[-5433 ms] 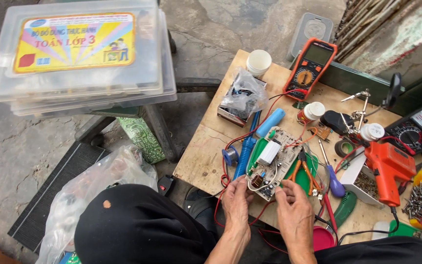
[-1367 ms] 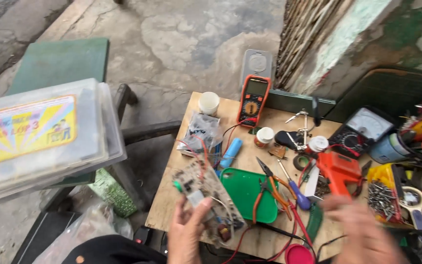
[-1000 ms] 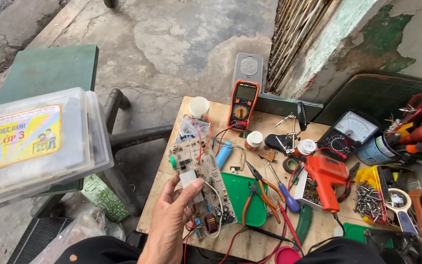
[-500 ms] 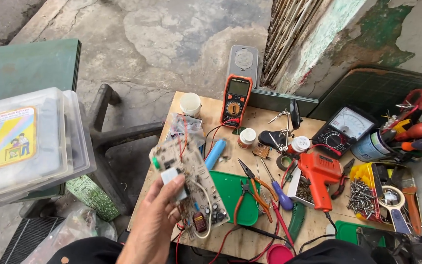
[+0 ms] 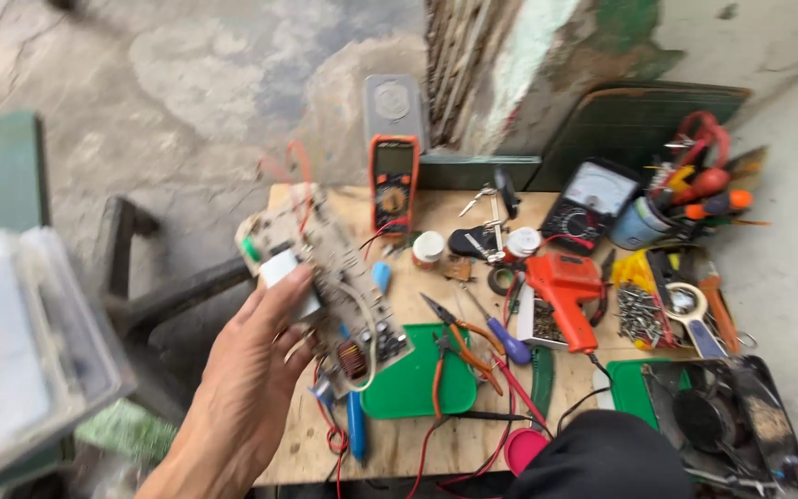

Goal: Testing and repairing a circuit board using a multimeter, soldering gun, and magnifying glass.

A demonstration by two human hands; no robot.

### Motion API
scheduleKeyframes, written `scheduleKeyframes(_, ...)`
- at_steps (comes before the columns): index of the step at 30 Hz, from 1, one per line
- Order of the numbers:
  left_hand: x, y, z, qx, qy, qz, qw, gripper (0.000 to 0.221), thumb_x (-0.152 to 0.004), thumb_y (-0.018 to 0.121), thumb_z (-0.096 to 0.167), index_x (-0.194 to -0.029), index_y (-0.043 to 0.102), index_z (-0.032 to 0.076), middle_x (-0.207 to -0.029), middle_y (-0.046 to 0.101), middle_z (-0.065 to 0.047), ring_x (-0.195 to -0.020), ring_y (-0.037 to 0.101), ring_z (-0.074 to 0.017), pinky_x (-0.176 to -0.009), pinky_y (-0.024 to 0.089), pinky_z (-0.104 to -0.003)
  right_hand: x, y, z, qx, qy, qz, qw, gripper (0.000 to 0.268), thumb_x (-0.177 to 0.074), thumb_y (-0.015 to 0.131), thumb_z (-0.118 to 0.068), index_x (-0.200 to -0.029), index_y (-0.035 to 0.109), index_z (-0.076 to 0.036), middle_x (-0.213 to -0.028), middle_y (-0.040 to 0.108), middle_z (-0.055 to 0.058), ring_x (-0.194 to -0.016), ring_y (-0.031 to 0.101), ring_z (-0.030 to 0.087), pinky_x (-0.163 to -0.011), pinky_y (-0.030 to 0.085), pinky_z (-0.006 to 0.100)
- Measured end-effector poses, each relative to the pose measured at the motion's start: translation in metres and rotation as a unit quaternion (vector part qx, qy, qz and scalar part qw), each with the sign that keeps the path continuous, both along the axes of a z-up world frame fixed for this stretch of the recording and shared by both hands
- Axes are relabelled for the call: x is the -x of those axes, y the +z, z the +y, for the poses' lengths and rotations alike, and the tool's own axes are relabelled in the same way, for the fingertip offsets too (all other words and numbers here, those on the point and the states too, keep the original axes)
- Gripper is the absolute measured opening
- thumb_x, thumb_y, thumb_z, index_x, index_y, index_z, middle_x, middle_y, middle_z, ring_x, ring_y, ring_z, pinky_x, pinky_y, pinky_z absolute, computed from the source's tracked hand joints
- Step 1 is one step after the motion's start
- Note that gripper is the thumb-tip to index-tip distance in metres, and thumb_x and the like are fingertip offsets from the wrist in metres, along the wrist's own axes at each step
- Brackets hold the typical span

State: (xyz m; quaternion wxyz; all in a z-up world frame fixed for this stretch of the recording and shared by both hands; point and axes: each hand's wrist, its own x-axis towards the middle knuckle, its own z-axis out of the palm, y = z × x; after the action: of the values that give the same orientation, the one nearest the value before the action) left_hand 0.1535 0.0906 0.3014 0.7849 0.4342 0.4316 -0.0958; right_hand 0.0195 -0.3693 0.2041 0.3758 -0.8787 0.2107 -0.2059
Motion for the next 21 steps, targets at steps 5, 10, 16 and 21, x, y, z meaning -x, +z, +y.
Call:
scheduleKeyframes(5,-0.002,-0.048,0.008,-0.008,-0.047,0.011,0.999,0.044,-0.098,0.066,0.028,-0.14,0.069,0.018,-0.137,0.076,0.002,-0.106,0.059,-0.0184,-0.095,0.047,-0.034,0.055,-0.117,0.034,-0.015,-0.083,0.072,0.994,0.08,-0.088,0.074,-0.008,-0.166,0.056,-0.012,-0.139,0.075,0.019,-0.123,0.073,0.033,-0.11,0.052,0.045)
scheduleKeyframes(10,-0.001,-0.068,0.007,-0.038,-0.072,0.025,0.996,0.045,-0.105,0.062,0.032,-0.148,0.067,0.022,-0.137,0.071,0.004,-0.111,0.062,-0.0213,-0.101,0.05,-0.039,0.061,-0.116,0.12,-0.166,-0.149,0.313,0.923,0.049,-0.098,0.058,-0.051,-0.139,0.084,-0.046,-0.137,0.09,-0.021,-0.128,0.081,0.0,-0.108,0.057,0.022)
scheduleKeyframes(16,-0.005,-0.117,0.042,-0.029,-0.053,0.013,0.998,0.035,-0.107,0.067,0.041,-0.141,0.071,0.035,-0.133,0.075,0.011,-0.109,0.07,-0.0187,-0.092,0.055,-0.038,0.038,-0.118,0.157,-0.127,-0.063,0.047,0.989,0.042,-0.094,0.07,-0.03,-0.13,0.088,-0.022,-0.123,0.094,-0.004,-0.111,0.091,0.008,-0.097,0.067,0.026)
scheduleKeyframes(21,-0.008,-0.129,0.058,-0.065,-0.035,0.083,0.994,0.038,-0.105,0.072,0.047,-0.142,0.073,0.041,-0.131,0.071,-0.001,-0.112,0.07,-0.0268,-0.091,0.052,-0.041,0.025,-0.135,0.16,-0.096,-0.055,0.128,0.986,0.037,-0.093,0.068,-0.043,-0.117,0.093,-0.031,-0.124,0.092,-0.02,-0.108,0.088,0.0,-0.097,0.062,0.02)
